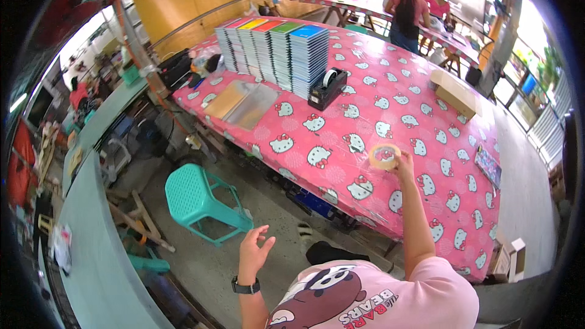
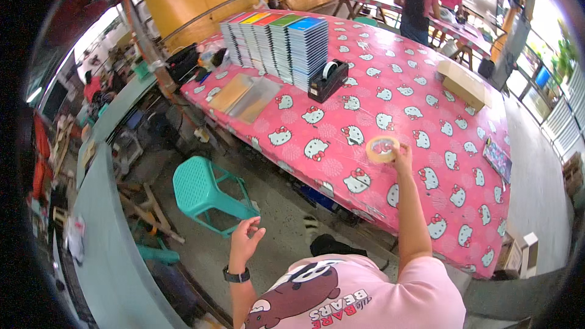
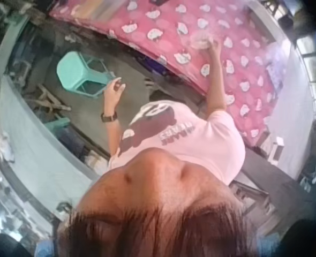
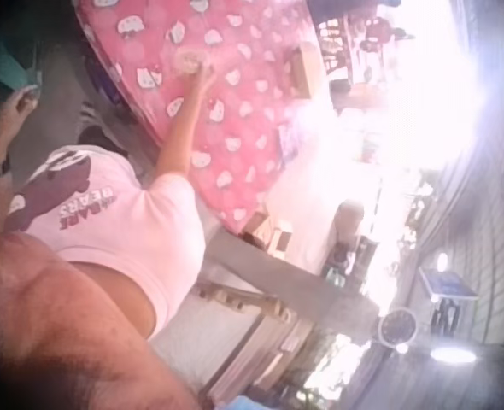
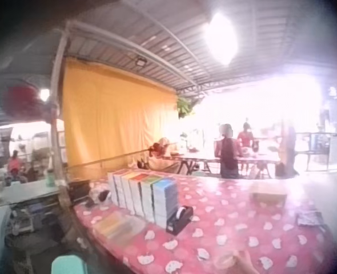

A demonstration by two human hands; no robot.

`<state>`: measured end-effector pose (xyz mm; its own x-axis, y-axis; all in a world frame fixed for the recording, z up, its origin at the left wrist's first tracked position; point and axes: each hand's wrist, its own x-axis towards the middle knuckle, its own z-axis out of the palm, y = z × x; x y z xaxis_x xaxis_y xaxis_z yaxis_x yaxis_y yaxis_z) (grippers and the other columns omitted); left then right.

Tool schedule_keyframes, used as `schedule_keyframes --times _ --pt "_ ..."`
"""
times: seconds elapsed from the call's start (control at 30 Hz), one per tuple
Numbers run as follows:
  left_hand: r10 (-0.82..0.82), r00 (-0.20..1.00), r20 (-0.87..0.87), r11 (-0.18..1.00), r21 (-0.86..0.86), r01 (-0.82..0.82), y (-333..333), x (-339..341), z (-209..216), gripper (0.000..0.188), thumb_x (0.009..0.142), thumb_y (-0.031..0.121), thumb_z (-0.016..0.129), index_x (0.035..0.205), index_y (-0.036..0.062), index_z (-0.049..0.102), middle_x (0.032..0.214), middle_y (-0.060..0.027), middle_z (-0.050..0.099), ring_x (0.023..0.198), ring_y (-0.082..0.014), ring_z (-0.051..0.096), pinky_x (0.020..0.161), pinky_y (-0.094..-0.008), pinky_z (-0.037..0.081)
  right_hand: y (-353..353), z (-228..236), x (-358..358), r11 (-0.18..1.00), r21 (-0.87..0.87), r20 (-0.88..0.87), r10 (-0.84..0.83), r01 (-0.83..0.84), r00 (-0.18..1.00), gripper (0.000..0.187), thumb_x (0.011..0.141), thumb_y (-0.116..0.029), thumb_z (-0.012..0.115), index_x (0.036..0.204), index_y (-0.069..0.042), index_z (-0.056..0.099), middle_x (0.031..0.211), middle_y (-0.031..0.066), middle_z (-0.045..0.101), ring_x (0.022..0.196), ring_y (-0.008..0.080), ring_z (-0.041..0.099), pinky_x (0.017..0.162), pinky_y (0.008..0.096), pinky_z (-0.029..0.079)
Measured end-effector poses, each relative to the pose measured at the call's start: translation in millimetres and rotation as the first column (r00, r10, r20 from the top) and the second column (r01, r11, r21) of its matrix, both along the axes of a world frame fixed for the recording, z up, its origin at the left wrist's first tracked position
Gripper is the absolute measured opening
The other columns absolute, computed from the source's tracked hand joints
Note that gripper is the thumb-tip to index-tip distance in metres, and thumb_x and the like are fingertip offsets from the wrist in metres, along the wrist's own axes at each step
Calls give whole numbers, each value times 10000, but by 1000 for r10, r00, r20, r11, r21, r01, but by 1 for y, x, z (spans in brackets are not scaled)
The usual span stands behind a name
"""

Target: The person places stacks of notebooks into clear plastic sleeves, sealing each sleeve with adhesive tape and placing the packaged items aside.

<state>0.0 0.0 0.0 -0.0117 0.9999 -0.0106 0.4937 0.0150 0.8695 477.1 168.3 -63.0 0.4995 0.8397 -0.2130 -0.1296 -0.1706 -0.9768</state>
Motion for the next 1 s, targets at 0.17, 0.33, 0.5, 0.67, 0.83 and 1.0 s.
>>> schedule_keyframes --times 0.17,0.33,0.5,0.67,0.83,1.0 --pt "-70 978 -195 991 -121 47 108 -67 -24 416 746 229 688 1101 43 575 1022 -119 610 822 -224 594 735 -329 471 131 -11 -38 906 232 -274 -289 354 918 414 853 -274 611 1146 -97 378 953 85 536 756 176 585 585 301 514" --pt "-23 969 -247 990 -144 -13 207 -128 -14 430 757 232 679 1121 36 562 996 -137 622 805 -243 600 711 -340 475 231 -22 -91 928 26 143 -371 371 918 447 826 -242 628 1152 -26 413 943 141 535 830 230 555 708 349 467" --pt "44 987 -154 992 -111 -61 277 -175 -23 370 765 172 673 1093 30 578 965 -128 627 793 -209 594 715 -326 471 241 -46 -169 955 148 748 -278 256 603 297 770 -84 603 1038 15 521 854 146 552 779 261 541 697 342 428" --pt "-81 990 -111 997 6 82 405 -195 -9 237 828 119 594 1037 8 598 932 -118 642 832 -180 611 747 -301 470 255 -16 -283 952 186 580 92 -242 810 169 746 -24 588 915 -15 591 767 86 573 633 202 551 578 265 428" --pt "-287 958 -19 934 219 284 550 -181 -50 291 810 -13 476 1074 53 578 977 -156 609 884 -296 589 803 -353 464 341 18 -398 880 108 796 202 -463 570 259 740 -52 589 997 -25 583 1009 152 575 953 310 538 798 373 434" --pt "-549 743 -384 704 268 658 628 -144 -82 393 760 13 494 1152 31 515 1219 -141 499 1118 -301 463 953 -408 352 382 -6 -446 959 -191 909 253 -208 332 543 751 -248 635 1228 -51 463 1322 154 406 1226 351 353 991 482 286"
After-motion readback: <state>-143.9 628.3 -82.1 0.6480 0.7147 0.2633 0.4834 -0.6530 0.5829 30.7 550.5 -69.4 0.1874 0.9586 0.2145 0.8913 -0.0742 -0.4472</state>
